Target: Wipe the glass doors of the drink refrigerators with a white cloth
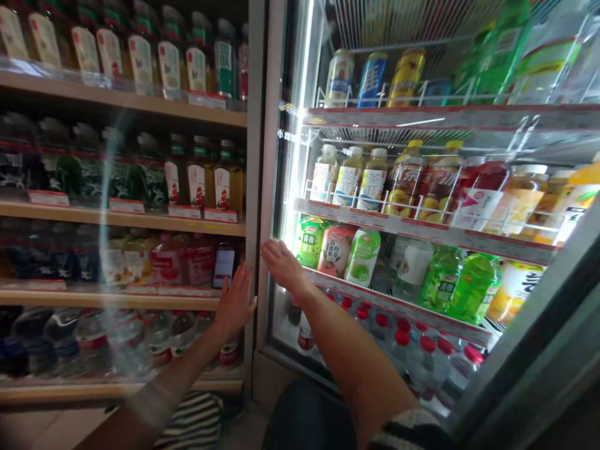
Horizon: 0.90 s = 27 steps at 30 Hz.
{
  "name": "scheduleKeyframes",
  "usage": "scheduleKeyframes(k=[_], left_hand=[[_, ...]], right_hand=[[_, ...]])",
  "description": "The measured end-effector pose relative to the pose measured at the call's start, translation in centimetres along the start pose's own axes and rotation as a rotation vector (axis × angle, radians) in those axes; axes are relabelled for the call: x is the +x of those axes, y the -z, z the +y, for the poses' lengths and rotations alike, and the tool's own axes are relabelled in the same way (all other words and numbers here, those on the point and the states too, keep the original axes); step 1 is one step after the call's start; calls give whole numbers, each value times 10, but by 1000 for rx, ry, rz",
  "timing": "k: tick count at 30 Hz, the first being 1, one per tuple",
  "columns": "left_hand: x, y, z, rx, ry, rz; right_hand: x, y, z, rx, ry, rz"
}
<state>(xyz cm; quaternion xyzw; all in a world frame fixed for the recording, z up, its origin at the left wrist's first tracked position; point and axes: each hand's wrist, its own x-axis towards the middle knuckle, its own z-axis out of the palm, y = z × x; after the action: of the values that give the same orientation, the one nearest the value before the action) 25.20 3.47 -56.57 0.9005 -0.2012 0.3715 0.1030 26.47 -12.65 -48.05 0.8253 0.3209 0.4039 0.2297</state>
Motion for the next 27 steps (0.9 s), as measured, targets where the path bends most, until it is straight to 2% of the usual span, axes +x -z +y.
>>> scheduleKeyframes(k=[2, 4, 7, 9, 11, 16, 19, 22, 24, 25, 27], left_hand=[[3, 3, 1, -10, 0, 8], [5, 7, 3, -18, -4, 17], [9, 13, 5, -24, -15, 33], [13, 16, 6, -29, -22, 45], [19, 18, 10, -39, -30, 51], [38, 24, 38, -81, -74, 33], [48, 29, 59, -90, -106, 31], [54, 33, 76, -93, -149, 42], [57, 35, 87, -98, -182, 49], [58, 36, 92, -102, -199, 51], [61, 36, 106, -113, -236, 55]], right_hand=[[12, 7, 8, -19, -99, 41], [5, 7, 3, -24, -112, 36], [-33, 1, -15, -4, 39, -51], [-53, 2, -16, 12, 142, -99], [-58, 15, 0, -1, 127, -80], [-43, 68, 68, -130, -191, 92], [-74, 75, 66, -149, -187, 89], [-125, 66, 44, -99, -4, 3], [-146, 67, 39, -78, 52, -35], [-151, 71, 42, -85, 26, -37], [-152, 85, 55, -129, -125, -9]])
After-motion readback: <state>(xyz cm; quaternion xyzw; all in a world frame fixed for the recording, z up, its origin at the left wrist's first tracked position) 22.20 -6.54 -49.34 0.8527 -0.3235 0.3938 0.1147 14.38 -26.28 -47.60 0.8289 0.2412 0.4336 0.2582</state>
